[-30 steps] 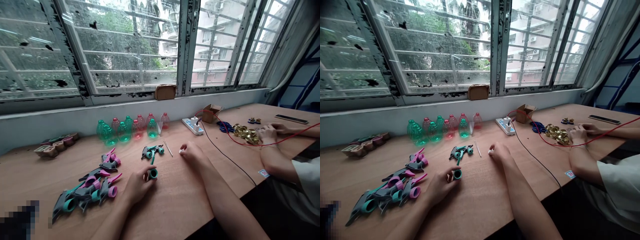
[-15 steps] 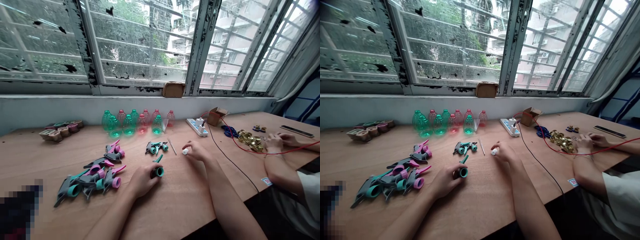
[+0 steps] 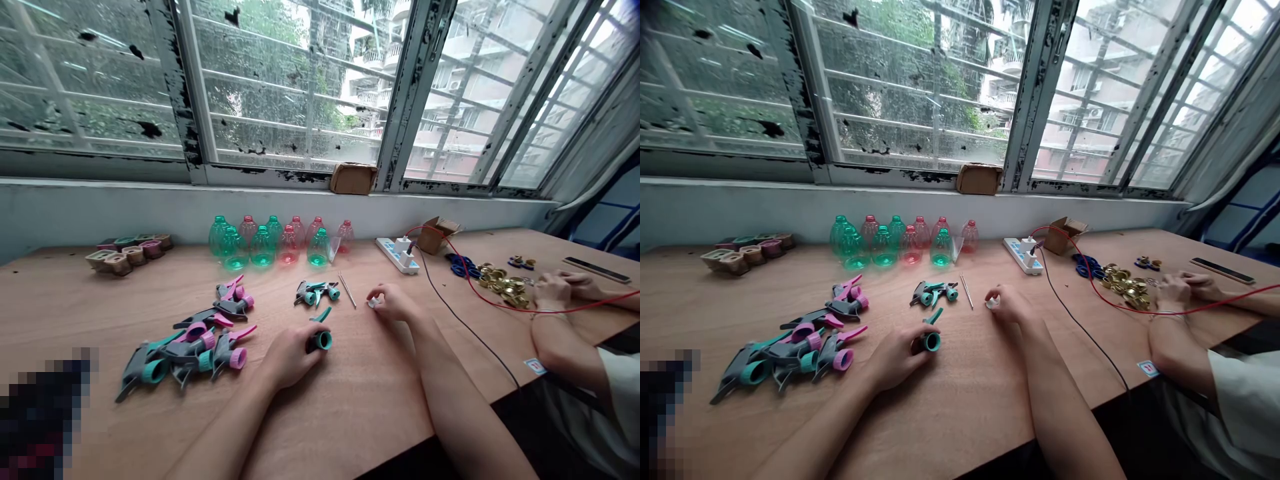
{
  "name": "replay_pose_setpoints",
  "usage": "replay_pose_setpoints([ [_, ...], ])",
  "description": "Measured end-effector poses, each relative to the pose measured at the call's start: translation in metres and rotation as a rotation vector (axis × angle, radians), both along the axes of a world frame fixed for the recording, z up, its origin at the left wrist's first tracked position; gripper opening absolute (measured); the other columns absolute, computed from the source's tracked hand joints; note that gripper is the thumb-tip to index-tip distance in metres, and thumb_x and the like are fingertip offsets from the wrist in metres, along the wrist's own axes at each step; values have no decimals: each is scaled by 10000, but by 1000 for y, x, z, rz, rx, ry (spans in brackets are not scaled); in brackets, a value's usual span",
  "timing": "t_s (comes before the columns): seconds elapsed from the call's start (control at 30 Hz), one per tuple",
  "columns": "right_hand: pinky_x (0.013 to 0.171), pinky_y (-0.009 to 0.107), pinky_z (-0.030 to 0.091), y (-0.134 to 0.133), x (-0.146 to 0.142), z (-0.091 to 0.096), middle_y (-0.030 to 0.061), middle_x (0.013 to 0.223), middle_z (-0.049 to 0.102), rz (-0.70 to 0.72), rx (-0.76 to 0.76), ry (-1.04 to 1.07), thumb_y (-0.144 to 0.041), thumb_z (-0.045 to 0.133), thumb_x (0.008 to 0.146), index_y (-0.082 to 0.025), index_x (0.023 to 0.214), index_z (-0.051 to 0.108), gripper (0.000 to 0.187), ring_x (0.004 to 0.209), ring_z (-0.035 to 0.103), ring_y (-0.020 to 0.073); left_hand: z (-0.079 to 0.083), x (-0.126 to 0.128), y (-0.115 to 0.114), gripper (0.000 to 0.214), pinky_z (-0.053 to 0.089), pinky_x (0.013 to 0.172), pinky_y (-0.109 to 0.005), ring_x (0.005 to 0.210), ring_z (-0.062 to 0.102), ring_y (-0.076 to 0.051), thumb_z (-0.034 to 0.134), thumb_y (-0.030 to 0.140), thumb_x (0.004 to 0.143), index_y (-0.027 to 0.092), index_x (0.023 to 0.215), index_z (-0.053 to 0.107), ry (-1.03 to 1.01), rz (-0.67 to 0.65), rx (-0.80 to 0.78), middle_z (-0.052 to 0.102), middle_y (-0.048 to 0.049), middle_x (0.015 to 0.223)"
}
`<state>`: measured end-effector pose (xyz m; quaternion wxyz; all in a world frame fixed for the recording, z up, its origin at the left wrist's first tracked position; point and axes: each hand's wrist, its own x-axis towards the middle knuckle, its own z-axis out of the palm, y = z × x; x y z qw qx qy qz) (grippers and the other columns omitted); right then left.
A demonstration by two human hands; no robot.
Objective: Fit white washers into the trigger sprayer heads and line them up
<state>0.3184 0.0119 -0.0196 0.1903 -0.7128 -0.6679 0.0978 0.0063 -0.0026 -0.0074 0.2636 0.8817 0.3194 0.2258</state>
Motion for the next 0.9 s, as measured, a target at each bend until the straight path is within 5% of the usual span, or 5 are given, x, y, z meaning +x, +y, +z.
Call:
replay_pose_setpoints([
  [0.43,576,218,389,-12,-10,16,3,701,653,59,28,161,-191,660,665,-175,688,694,44,636,545,125,0,-1,0,350,443,718,-239,849,618,-178,573,154,714,246,1042,654,-28,17,-12,694,-18,980],
  [0.67,491,221,400,-24,-83,30,2,621,614,473,0,851,-374,787,617,-144,717,658,282,540,517,102,0,-2,7,326,422,604,-225,660,587,-143,587,156,699,198,1013,663,-84,115,-96,678,-6,761],
  [0.77,537,229,436,-22,-111,20,18,669,638,573,-40,933,-373,793,623,-137,732,670,288,587,557,111,-1,-1,8,282,419,597,-217,658,584,-137,592,163,705,192,976,666,-137,92,-130,679,-4,764],
  [0.9,560,228,439,-19,-122,8,17,689,649,533,58,832,-389,766,664,-157,744,690,256,618,562,118,-2,-1,7,312,420,599,-212,666,588,-133,573,158,722,197,1017,668,-159,77,-140,684,-6,772],
])
